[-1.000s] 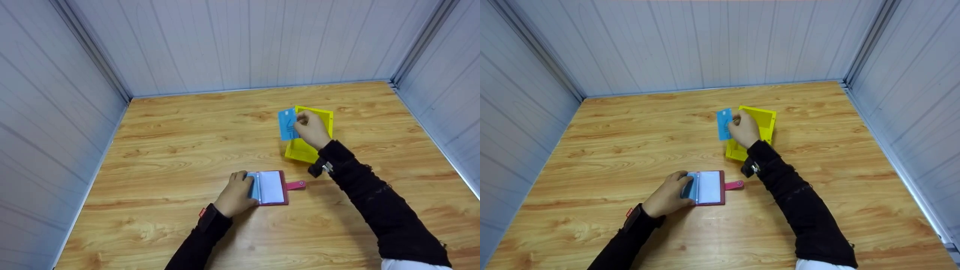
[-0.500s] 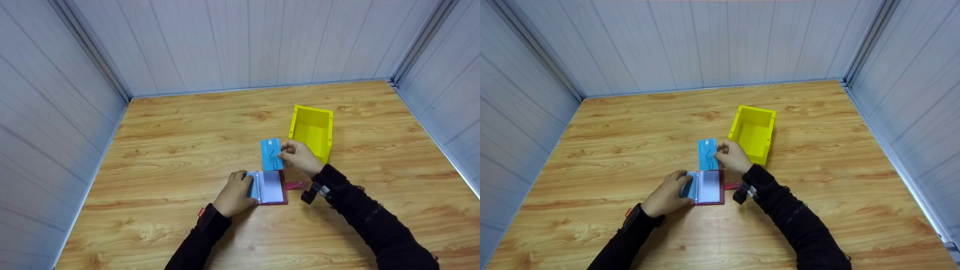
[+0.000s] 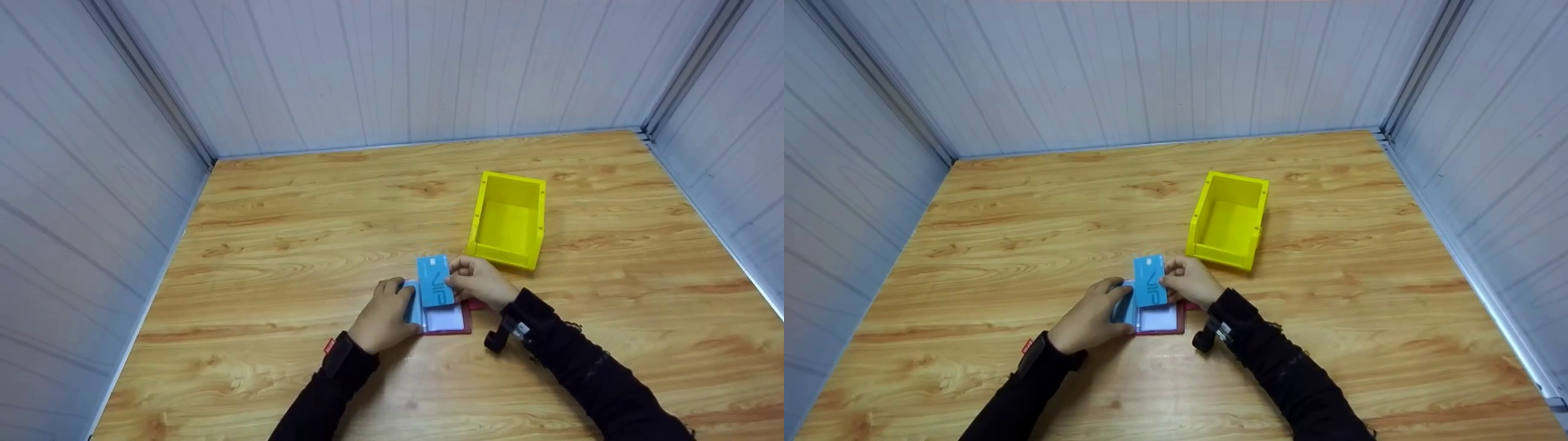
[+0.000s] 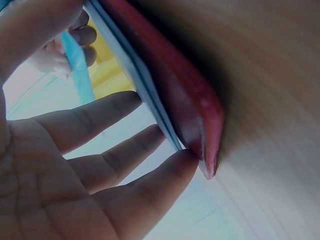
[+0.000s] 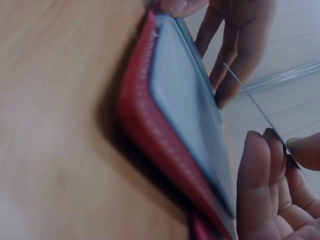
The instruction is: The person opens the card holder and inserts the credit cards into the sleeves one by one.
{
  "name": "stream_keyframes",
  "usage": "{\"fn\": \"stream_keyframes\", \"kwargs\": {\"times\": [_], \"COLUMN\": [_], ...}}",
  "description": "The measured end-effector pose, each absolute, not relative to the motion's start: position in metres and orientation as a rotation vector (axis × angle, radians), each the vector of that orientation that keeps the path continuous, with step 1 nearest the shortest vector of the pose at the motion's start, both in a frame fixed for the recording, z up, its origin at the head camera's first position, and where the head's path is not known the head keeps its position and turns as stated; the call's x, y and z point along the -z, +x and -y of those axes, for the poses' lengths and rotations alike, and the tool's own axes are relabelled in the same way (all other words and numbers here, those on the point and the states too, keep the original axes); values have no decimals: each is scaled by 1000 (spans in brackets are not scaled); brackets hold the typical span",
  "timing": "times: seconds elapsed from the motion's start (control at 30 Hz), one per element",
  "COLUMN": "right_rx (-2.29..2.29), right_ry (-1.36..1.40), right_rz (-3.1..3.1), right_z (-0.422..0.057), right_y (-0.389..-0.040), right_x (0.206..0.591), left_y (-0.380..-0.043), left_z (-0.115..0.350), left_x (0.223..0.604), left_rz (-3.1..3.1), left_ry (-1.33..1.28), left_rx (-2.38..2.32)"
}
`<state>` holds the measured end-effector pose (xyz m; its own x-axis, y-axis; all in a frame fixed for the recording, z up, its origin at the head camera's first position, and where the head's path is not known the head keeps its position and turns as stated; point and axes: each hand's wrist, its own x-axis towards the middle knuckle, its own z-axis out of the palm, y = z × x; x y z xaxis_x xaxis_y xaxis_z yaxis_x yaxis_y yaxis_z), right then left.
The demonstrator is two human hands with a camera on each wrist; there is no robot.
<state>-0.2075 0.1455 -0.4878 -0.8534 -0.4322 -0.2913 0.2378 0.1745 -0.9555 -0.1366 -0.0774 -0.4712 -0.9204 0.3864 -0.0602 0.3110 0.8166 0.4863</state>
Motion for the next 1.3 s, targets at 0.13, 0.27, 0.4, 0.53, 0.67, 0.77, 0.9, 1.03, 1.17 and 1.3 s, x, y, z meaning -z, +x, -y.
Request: {"fn": "stream_keyframes", "kwargs": {"times": [0.13,0.27,0.4,0.53,0.67,0.77,0.9,1.03,1.17,1.3], "right_rx": [1745,1764,1759,1740,1732,1737,1740,1745,1757,1769], "right_ry": [-195,-214,-216,-214,-220,-212,-193,-185,-197,-214], "right_rz": [-1940,-1919,-1910,-1909,-1913,-1918,-1916,-1909,-1899,-1889], "right_z": [-148,-149,-150,-150,-151,-151,-151,-150,-150,-150], "right_y": [-207,-206,-206,-207,-206,-206,-206,-206,-206,-205], "right_x": [494,496,495,495,495,494,494,495,496,497], "left_y": [-136,-136,-139,-144,-150,-154,-157,-159,-160,-160], "left_z": [78,79,77,74,70,64,57,54,52,52], "left_x": [471,471,469,466,462,460,460,462,466,468], "left_rz": [-2846,-2850,-2848,-2830,-2749,-2674,-2653,-2701,-2742,-2759], "left_ry": [554,564,519,414,361,366,393,413,438,472], "left_rx": [-724,-746,-829,-1046,-1264,-1334,-1321,-1314,-1326,-1347]}}
